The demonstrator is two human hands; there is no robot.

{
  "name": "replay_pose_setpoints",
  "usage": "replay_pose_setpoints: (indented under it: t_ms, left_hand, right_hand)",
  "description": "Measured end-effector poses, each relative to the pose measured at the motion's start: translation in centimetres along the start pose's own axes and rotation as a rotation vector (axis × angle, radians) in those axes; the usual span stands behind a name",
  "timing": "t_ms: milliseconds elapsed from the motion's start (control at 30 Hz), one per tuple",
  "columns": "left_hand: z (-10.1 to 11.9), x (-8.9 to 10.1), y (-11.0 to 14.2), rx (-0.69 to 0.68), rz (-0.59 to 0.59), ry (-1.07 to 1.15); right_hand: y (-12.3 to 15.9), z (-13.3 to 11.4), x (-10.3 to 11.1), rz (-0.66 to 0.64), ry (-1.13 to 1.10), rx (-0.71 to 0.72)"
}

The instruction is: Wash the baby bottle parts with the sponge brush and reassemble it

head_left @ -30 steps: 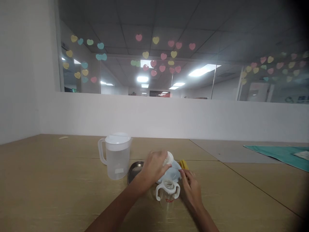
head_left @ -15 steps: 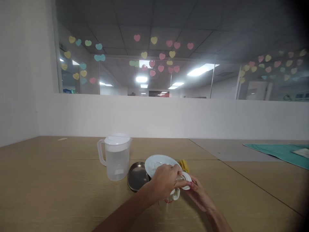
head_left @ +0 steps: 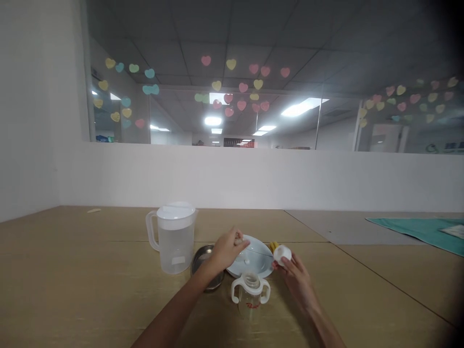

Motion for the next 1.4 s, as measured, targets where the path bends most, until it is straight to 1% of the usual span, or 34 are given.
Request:
replay_pose_setpoints:
  t_ms: [67, 100, 133, 167, 200, 233, 267, 300, 367, 433, 467, 500, 533, 567, 600, 633, 667, 700, 733, 800, 867, 933, 1000, 1067, 1133, 1200, 1267, 1333, 1400]
  left_hand:
    - [-1.7, -0.3, 0.2, 0.069, -0.109, -0.323]
    - [-2.3, -0.6, 0.3, 0.089, -0.173, -0.425]
    - [-2.7, -0.9, 0.3, 0.096, -0.226, -0.484]
    - [-2.8, -1.0, 0.3, 0.091, -0.255, -0.514]
    - [-2.6, -0.8, 0.3, 0.077, -0.254, -0.527]
    - [-2.2, -0.2, 0.3, 0.057, -0.222, -0.534]
    - [-1.5, 0.9, 0.3, 0.036, -0.156, -0.541]
    - [-0.6, 2.4, 0.6, 0.012, -0.068, -0.554]
    - [1.1, 6.5, 1.9, -0.004, 0.149, -0.624]
    - [2.1, 11.3, 4.5, 0.070, 0.440, -0.717]
    - [2.2, 13.6, 6.1, 0.130, 0.596, -0.729]
    - [1.9, 15.7, 7.7, 0.206, 0.731, -0.718]
    - [1.3, 17.4, 9.2, 0.306, 0.836, -0.698]
    - [0.3, 18.7, 10.3, 0.427, 0.849, -0.675]
    - [-0.9, 19.5, 11.1, 0.561, 0.843, -0.630]
    - [-2.3, 19.9, 11.6, 0.685, 0.804, -0.563]
    - [-3.7, 20.0, 11.6, 0.780, 0.745, -0.489]
    - [-5.0, 19.8, 11.2, 0.822, 0.677, -0.437]
    - [-6.0, 19.4, 10.6, 0.832, 0.612, -0.402]
    - [-7.6, 18.5, 8.9, 0.745, 0.544, -0.368]
    - [-8.6, 17.7, 7.3, 0.621, 0.548, -0.307]
    - [-9.4, 17.2, 6.2, 0.495, 0.606, -0.184]
    - [-10.1, 16.9, 5.5, 0.398, 0.704, -0.018]
    - [-10.7, 16.7, 5.1, 0.353, 0.825, 0.153]
    - [-11.0, 16.6, 4.9, 0.309, 0.958, 0.371]
    - [-11.1, 16.4, 4.7, 0.242, 1.060, 0.591]
    - [-11.0, 16.1, 4.4, 0.192, 1.116, 0.745]
    - [-10.6, 15.8, 4.1, 0.174, 1.156, 0.807]
    - [-10.1, 15.2, 3.8, 0.137, 1.199, 0.854]
  right_hand:
    - [-0.2, 0.9, -0.2, 0.022, 0.135, -0.037]
    - [-0.2, 1.4, -0.3, 0.023, 0.221, -0.047]
    - [-0.1, 1.8, -0.3, 0.022, 0.322, -0.049]
    - [0.0, 2.1, -0.2, 0.024, 0.432, -0.045]
    - [0.1, 2.4, -0.1, 0.026, 0.543, -0.039]
    - [0.3, 2.5, -0.1, 0.025, 0.647, -0.030]
    - [0.4, 2.6, -0.1, 0.022, 0.736, -0.018]
    - [0.5, 2.6, -0.2, 0.012, 0.807, -0.004]
    - [0.5, 2.6, -0.5, -0.011, 0.912, 0.025]
    - [0.5, 2.6, -0.9, -0.022, 0.980, 0.053]
    - [0.5, 2.7, -1.0, -0.020, 1.002, 0.059]
    - [0.4, 2.8, -1.1, -0.012, 1.018, 0.060]
    - [0.4, 3.0, -1.1, -0.006, 1.032, 0.055]
    - [0.4, 3.1, -1.1, -0.007, 1.044, 0.047]
    - [0.4, 3.3, -1.1, -0.012, 1.053, 0.039]
    - [0.4, 3.5, -1.2, -0.020, 1.059, 0.033]
    - [0.4, 3.5, -1.2, -0.029, 1.064, 0.031]
    - [0.4, 3.6, -1.2, -0.037, 1.067, 0.031]
    - [0.5, 3.5, -1.2, -0.039, 1.069, 0.033]
    - [0.6, 3.4, -1.3, -0.035, 1.071, 0.035]
    - [0.6, 3.4, -1.3, -0.035, 1.068, 0.032]
    - [0.6, 3.3, -1.3, -0.036, 1.059, 0.019]
    - [0.5, 3.4, -1.3, -0.038, 1.047, -0.003]
    - [0.5, 3.4, -1.3, -0.045, 1.035, -0.017]
    - [0.5, 3.4, -1.4, -0.055, 1.022, -0.009]
    - [0.5, 3.3, -1.3, -0.049, 1.001, 0.010]
    - [0.7, 3.1, -1.2, -0.028, 0.962, 0.025]
    - [0.9, 2.5, -1.2, -0.002, 0.911, 0.053]
    - [1.3, 1.5, -1.4, 0.035, 0.860, 0.110]
Point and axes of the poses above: each hand's wrist, its own y-axis away from the middle knuckle, its own x-axis out of the back of the hand, z = x × y, the point moved 3 cm from there along -y, towards the middle knuckle, and after that the axes turned 15 degrees about -z, right-handed, at the moved point
